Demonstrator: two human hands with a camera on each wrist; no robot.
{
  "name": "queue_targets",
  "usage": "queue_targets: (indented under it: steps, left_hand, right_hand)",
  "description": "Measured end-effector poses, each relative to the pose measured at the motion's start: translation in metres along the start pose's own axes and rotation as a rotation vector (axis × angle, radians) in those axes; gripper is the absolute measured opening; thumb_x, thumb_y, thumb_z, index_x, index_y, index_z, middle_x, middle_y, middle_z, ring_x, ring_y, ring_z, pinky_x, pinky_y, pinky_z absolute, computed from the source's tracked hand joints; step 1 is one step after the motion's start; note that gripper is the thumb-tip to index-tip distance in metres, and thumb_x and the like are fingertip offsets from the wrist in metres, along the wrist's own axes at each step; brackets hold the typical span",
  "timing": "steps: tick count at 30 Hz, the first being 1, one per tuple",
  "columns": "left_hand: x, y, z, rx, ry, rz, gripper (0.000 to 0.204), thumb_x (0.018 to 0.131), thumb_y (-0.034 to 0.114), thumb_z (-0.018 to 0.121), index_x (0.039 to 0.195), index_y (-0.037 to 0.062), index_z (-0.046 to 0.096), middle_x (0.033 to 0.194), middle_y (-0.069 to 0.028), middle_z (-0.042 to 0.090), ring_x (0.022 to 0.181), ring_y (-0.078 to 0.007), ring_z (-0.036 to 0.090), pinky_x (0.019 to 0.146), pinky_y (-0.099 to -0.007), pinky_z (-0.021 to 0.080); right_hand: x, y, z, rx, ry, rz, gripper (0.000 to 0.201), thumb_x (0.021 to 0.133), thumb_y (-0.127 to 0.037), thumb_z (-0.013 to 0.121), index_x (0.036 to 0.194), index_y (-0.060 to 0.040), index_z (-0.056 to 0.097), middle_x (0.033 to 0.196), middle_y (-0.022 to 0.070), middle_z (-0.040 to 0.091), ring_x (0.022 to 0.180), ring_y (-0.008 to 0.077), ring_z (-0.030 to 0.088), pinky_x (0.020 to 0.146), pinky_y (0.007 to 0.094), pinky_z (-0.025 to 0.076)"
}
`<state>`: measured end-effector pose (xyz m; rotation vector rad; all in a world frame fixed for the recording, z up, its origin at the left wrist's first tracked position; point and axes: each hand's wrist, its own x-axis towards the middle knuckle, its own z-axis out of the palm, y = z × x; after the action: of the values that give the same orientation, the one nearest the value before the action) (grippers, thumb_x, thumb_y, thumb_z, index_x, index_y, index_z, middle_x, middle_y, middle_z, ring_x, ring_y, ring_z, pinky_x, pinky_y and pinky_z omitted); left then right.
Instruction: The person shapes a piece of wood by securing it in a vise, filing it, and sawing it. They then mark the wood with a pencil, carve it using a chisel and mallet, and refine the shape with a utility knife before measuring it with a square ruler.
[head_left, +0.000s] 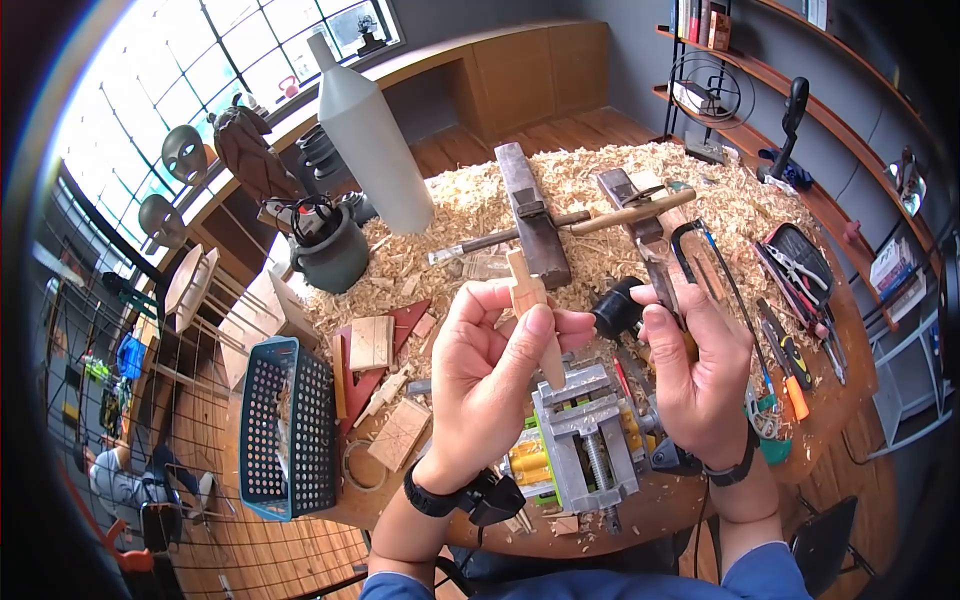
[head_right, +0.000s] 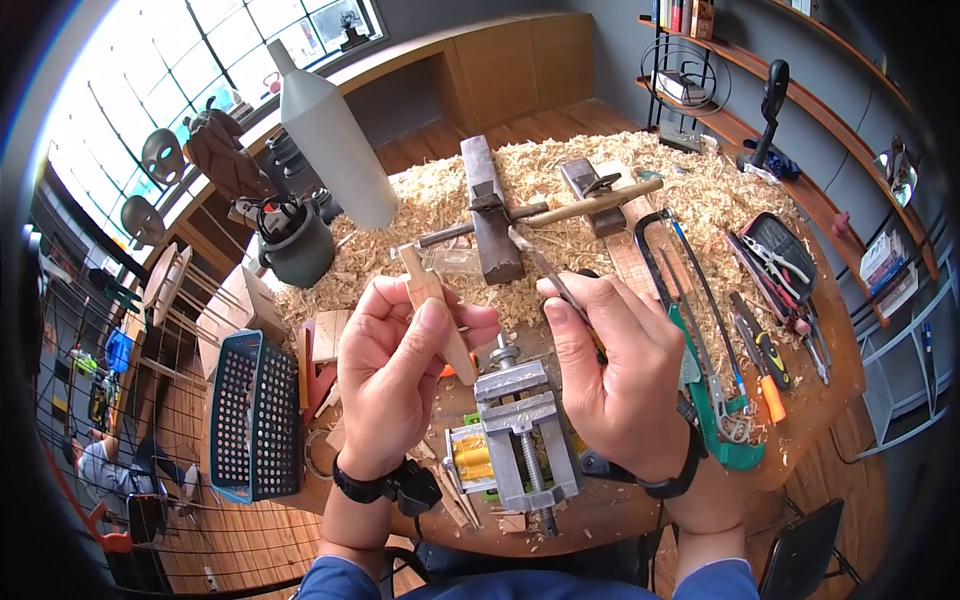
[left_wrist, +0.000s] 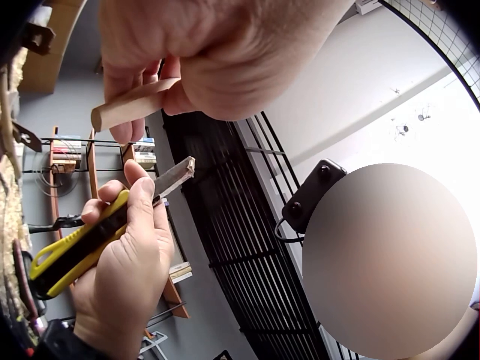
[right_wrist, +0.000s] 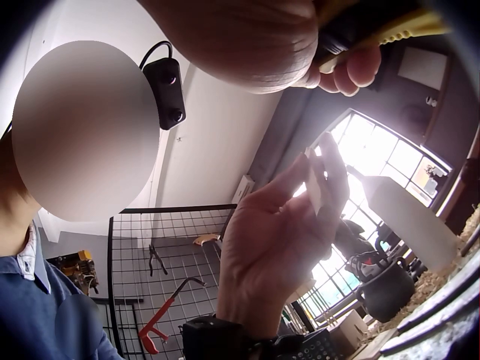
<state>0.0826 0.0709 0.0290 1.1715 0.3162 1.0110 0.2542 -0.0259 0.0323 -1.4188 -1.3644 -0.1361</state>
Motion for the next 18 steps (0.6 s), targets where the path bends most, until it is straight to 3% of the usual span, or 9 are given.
queue_targets:
  steps: [1,3,5,7,9,12,14,16,18]
  left_hand:
    - [0.0,0.0,0.0,0.0,0.0,0.0,0.021,0.111,0.01,0.059,0.126,-0.0024,0.051,0.112,-0.0211,0.076,0.106,-0.023,0.076,0.092,-0.0342,0.063]
    - [0.001,0.0,-0.002,0.004,-0.012,-0.004,0.021,0.111,0.01,0.059,0.126,-0.0025,0.051,0.112,-0.021,0.076,0.106,-0.0239,0.076,0.092,-0.0349,0.063]
    - [0.003,-0.001,-0.006,0.013,-0.011,0.002,0.021,0.111,0.01,0.06,0.126,-0.0024,0.051,0.112,-0.0207,0.076,0.106,-0.0235,0.076,0.092,-0.0346,0.063]
    - [0.005,-0.003,-0.007,-0.002,0.004,-0.01,0.022,0.111,0.011,0.06,0.126,-0.0019,0.051,0.112,-0.0198,0.077,0.105,-0.0219,0.076,0.089,-0.0328,0.063]
    - [0.005,-0.002,-0.005,0.018,0.034,-0.031,0.022,0.111,0.011,0.06,0.127,-0.0015,0.052,0.112,-0.0194,0.077,0.104,-0.0209,0.076,0.088,-0.0317,0.063]
    - [0.005,0.002,-0.003,0.055,0.045,-0.016,0.019,0.111,0.009,0.059,0.126,-0.0015,0.052,0.111,-0.0204,0.077,0.102,-0.022,0.077,0.088,-0.0325,0.062]
    - [0.004,0.003,-0.001,0.06,0.05,0.003,0.016,0.111,0.007,0.057,0.124,-0.0018,0.054,0.111,-0.0219,0.077,0.102,-0.0239,0.077,0.09,-0.034,0.062]
    - [0.003,0.0,-0.004,0.04,0.025,0.027,0.015,0.111,0.007,0.057,0.123,-0.0021,0.055,0.111,-0.0233,0.077,0.102,-0.0249,0.078,0.091,-0.0338,0.063]
    - [0.003,0.001,-0.002,0.041,0.042,0.054,0.017,0.111,0.008,0.057,0.124,-0.0029,0.054,0.11,-0.0239,0.077,0.101,-0.0249,0.078,0.091,-0.0337,0.065]
  right_hand:
    - [0.002,0.0,-0.001,0.0,0.0,0.0,0.014,0.101,-0.005,0.068,0.112,0.0014,0.073,0.091,0.0147,0.075,0.076,0.0338,0.07,0.068,0.041,0.051]
    - [0.006,0.001,-0.004,-0.147,-0.057,-0.281,0.019,0.1,-0.006,0.069,0.119,-0.0008,0.073,0.092,0.0111,0.075,0.072,0.0274,0.069,0.064,0.0386,0.048]
    - [0.005,0.002,-0.005,-0.171,-0.113,-0.473,0.042,0.092,-0.009,0.075,0.134,-0.0058,0.068,0.092,0.0023,0.071,0.064,0.0159,0.062,0.061,0.0335,0.044]
    - [-0.003,-0.011,-0.013,-0.212,-0.232,-0.561,0.032,0.093,-0.013,0.073,0.125,-0.0117,0.068,0.099,0.0063,0.076,0.069,0.0182,0.068,0.065,0.0343,0.049]
    - [-0.008,-0.03,-0.017,-0.058,-0.28,-0.638,0.034,0.088,-0.017,0.074,0.122,-0.0203,0.067,0.098,0.0068,0.076,0.066,0.0134,0.065,0.061,0.0317,0.047]
    - [-0.024,-0.051,-0.018,0.04,-0.221,-0.555,0.017,0.087,-0.023,0.078,0.101,-0.016,0.07,0.095,0.0063,0.077,0.061,0.0094,0.062,0.059,0.0281,0.041]
    - [-0.021,-0.055,-0.009,0.13,-0.025,-0.687,0.035,0.072,-0.015,0.075,0.107,-0.0164,0.074,0.082,0.0069,0.068,0.054,0.0142,0.056,0.05,0.0285,0.044]
    - [-0.043,-0.054,0.027,0.232,0.218,-0.564,0.029,0.069,-0.025,0.077,0.085,-0.0011,0.072,0.078,0.0121,0.071,0.057,0.0202,0.061,0.053,0.0318,0.045]
    - [-0.043,-0.052,0.017,0.21,0.187,-0.624,0.033,0.07,-0.027,0.077,0.085,0.0023,0.072,0.078,0.0127,0.071,0.059,0.0214,0.063,0.054,0.032,0.047]
